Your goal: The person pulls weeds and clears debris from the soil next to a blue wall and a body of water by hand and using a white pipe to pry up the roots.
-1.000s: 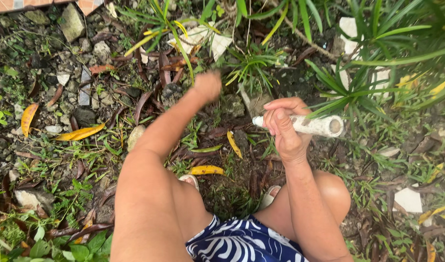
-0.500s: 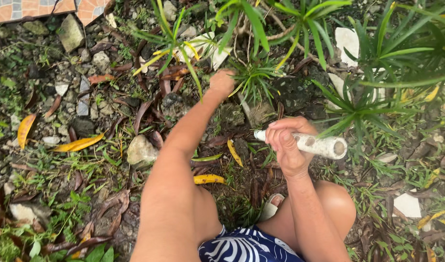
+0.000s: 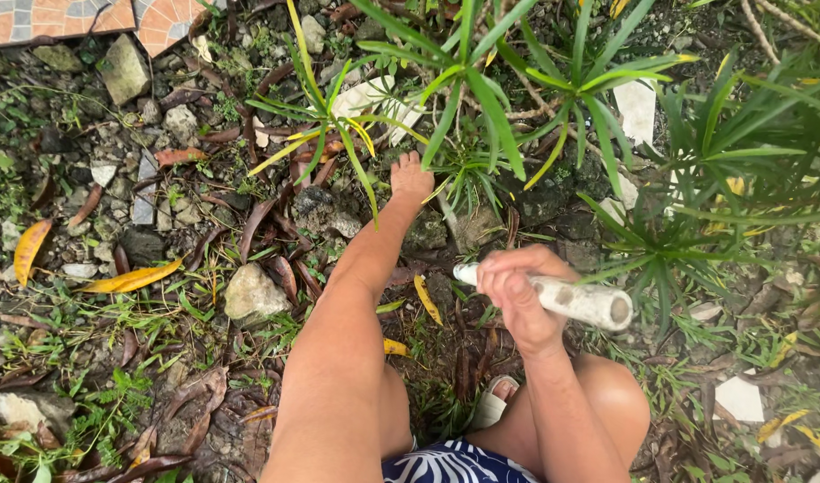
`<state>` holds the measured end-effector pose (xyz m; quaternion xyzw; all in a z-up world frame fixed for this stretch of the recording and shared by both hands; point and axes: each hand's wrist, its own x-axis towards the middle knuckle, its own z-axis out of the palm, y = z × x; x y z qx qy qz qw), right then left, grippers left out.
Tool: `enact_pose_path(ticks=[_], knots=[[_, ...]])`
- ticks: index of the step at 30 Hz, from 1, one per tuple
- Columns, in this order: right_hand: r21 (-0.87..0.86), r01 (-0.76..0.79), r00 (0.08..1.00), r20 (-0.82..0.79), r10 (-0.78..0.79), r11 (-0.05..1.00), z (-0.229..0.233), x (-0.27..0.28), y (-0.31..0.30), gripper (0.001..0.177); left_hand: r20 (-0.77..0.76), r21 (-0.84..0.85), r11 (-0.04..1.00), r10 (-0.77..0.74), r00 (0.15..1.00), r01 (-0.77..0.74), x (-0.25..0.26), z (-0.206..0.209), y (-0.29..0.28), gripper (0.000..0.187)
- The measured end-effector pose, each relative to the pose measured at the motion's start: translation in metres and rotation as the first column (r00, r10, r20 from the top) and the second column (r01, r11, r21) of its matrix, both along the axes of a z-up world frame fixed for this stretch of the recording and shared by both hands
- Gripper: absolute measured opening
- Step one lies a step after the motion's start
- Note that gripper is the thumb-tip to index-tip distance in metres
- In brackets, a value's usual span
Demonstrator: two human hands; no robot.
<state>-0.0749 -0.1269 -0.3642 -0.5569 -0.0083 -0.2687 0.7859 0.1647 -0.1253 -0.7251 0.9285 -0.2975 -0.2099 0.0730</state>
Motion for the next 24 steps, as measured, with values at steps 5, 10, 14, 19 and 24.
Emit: enact_pose_path(ticks=[5, 10, 14, 19, 24], knots=[[0.03, 0.031, 0.999, -0.045, -0.03, 0.999, -0.005, 0.003, -0.008, 0.039, -0.226, -0.146, 0.971, 0.156, 0.962, -0.192, 0.008, 0.024, 0.015, 0.039], [0.037, 0.035, 0.999, -0.035, -0.034, 0.999, -0.006, 0.006, -0.009, 0.038, -0.315, -0.171, 0.974, 0.092, 0.945, -0.152, 0.019, 0.034, 0.02, 0.03], [0.052, 0.041, 0.998, -0.053, -0.038, 0.998, -0.006, 0.005, -0.011, 0.038, -0.336, -0.263, 0.923, 0.183, 0.924, -0.279, 0.043, 0.051, 0.032, 0.04], [0.029, 0.061, 0.996, -0.063, -0.059, 0.998, -0.005, 0.005, -0.01, 0.039, -0.529, -0.195, 0.869, 0.297, 0.795, -0.454, 0.045, 0.096, 0.049, 0.042], [0.023, 0.04, 0.998, -0.051, -0.039, 0.999, -0.007, 0.004, -0.006, 0.038, -0.312, -0.005, 1.0, -0.022, 0.95, 0.021, 0.035, 0.075, 0.02, 0.035]])
